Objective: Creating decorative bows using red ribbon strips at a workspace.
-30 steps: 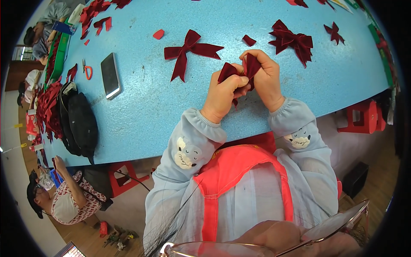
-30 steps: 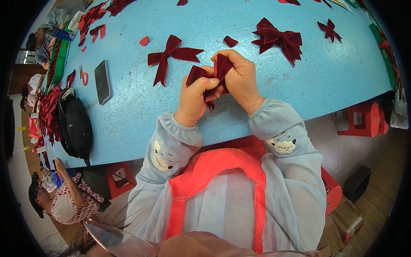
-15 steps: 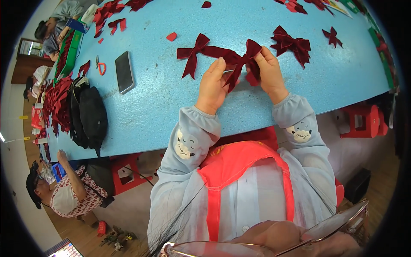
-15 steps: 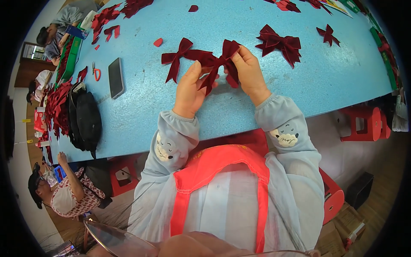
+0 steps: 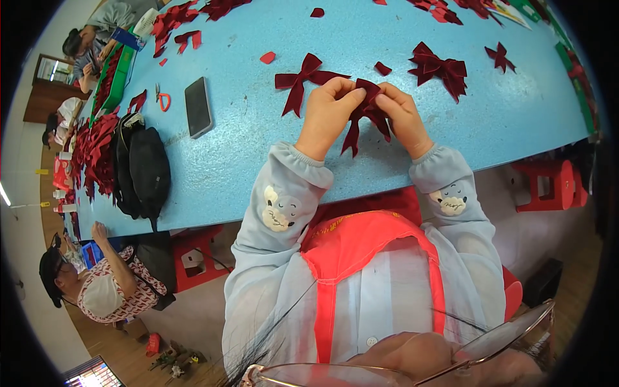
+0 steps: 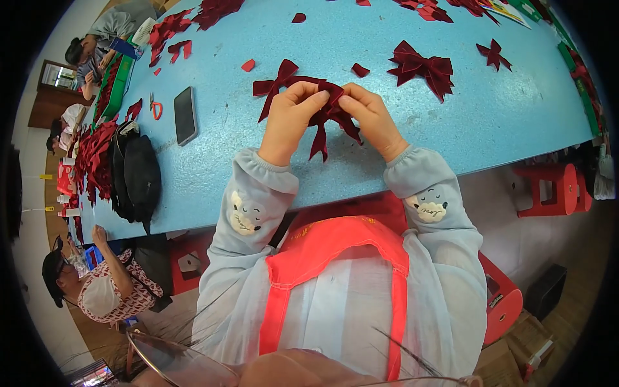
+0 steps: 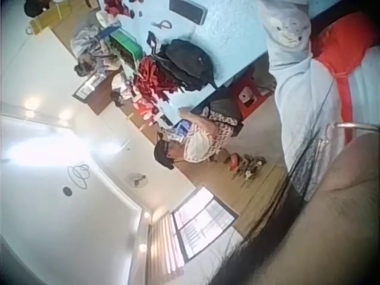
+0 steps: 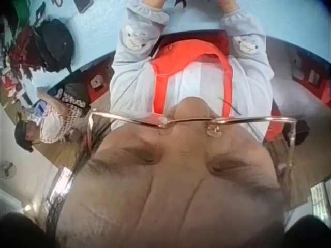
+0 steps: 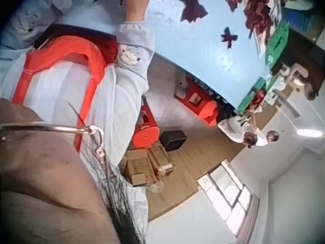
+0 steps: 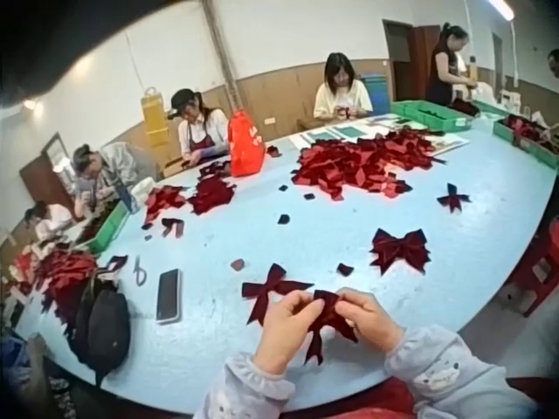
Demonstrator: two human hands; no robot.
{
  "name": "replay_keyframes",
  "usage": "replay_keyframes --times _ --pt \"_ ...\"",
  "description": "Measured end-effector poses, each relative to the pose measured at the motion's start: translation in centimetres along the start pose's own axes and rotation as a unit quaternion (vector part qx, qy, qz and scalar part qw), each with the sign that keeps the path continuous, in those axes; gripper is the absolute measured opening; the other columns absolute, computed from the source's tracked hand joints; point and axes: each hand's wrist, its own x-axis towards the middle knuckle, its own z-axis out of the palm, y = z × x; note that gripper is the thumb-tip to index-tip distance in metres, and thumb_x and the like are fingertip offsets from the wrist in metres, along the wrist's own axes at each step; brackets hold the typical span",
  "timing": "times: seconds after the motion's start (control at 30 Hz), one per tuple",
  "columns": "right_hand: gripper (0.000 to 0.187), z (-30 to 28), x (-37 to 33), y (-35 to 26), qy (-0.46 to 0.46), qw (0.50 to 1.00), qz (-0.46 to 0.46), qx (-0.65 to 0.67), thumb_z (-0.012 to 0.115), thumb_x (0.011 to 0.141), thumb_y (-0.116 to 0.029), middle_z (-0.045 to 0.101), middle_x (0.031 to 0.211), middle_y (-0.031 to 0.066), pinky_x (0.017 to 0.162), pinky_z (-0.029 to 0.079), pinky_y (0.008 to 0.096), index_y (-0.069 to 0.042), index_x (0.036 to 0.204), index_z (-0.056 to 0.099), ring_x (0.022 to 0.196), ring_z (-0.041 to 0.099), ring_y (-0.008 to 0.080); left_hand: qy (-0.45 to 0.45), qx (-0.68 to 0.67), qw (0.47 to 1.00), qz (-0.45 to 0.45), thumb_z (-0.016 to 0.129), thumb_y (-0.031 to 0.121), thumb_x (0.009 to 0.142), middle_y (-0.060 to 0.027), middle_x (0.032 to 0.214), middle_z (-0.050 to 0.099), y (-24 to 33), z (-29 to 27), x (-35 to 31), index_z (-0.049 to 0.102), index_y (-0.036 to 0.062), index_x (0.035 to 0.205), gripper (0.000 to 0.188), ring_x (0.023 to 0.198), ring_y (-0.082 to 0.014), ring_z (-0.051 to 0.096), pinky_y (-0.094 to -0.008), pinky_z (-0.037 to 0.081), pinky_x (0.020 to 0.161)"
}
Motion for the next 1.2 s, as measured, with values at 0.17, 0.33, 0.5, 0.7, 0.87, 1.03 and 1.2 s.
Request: replay_keyframes --times 0.17,0.33,0.5,0.7,0.87,1.03,1.2 --pt "0.013 0.2 0.6 1.0 0.035 0.997 -0.028 -0.062 0.05 0.091 -0.008 0.061 0.087 -0.0024 0.065 0.043 0.0184 -0.004 0.1 0.059 0.075 0.055 0.0044 0.183 0.21 0.91 0.308 0.065 0.018 0.083 -0.0047 0.084 0.063 -2.0 -0.1 0.5 0.063 -0.0005 0.093 0.021 0.078 -0.0096 0.056 -0.0238 0.045 0.065" --pt "0.012 -0.7 0.9 1.2 0.088 0.99 0.022 0.112 0.053 0.09 -0.008 0.063 0.089 -0.0008 0.069 0.046 0.0209 -0.004 0.097 0.061 0.079 0.058 0.0068 0.197 0.094 0.971 0.102 0.064 0.022 0.086 -0.0052 0.088 0.064 -3.1 -0.4 -2.2 0.062 -0.0013 0.095 0.026 0.079 -0.0097 0.056 -0.0229 0.044 0.067" --pt "0.013 0.0 0.8 1.0 0.105 0.975 0.045 0.189 0.054 0.089 -0.01 0.064 0.092 0.001 0.071 0.049 0.0233 -0.006 0.1 0.06 0.081 0.061 0.0096 0.087 -0.051 0.994 0.043 0.064 0.026 0.086 -0.0043 0.09 0.063 -3.9 0.3 -1.4 0.06 -0.0014 0.098 0.029 0.079 -0.0108 0.057 -0.0228 0.044 0.07" --pt "0.017 -0.7 1.2 1.6 0.095 0.962 0.041 0.251 0.052 0.089 -0.008 0.062 0.098 0.0033 0.074 0.05 0.0252 -0.004 0.106 0.056 0.087 0.061 0.011 0.056 -0.13 0.99 0.006 0.064 0.019 0.086 -0.0032 0.09 0.062 -3.7 0.2 -0.4 0.058 -0.0003 0.102 0.026 0.08 -0.0091 0.056 -0.0228 0.046 0.071" --pt "0.019 -0.5 1.2 1.6 0.076 0.955 0.042 0.284 0.054 0.089 -0.009 0.062 0.099 0.0039 0.075 0.05 0.0272 -0.004 0.107 0.055 0.088 0.06 0.0129 0.07 -0.216 0.973 0.025 0.065 0.01 0.083 -0.004 0.088 0.061 -3.5 0.9 -0.2 0.057 0.0014 0.102 0.022 0.08 -0.0085 0.056 -0.0224 0.047 0.068" --pt "0.023 0.3 1.0 1.4 0.056 0.976 0.065 0.201 0.059 0.087 -0.013 0.061 0.097 0.0038 0.075 0.048 0.0264 -0.003 0.108 0.055 0.087 0.058 0.0124 0.096 -0.102 0.987 0.074 0.066 0.007 0.081 -0.0037 0.087 0.06 -3.0 1.3 -0.5 0.055 0.0016 0.102 0.025 0.077 -0.0082 0.055 -0.022 0.047 0.064" --pt "0.027 0.1 1.0 2.2 0.074 0.98 0.091 0.161 0.063 0.084 -0.011 0.059 0.092 0.0033 0.071 0.047 0.0271 -0.003 0.107 0.054 0.082 0.056 0.0123 0.12 -0.059 0.989 0.059 0.065 0.008 0.082 -0.0008 0.078 0.059 -3.3 1.4 -0.8 0.058 0.0014 0.092 0.014 0.069 -0.0063 0.053 -0.021 0.044 0.057"
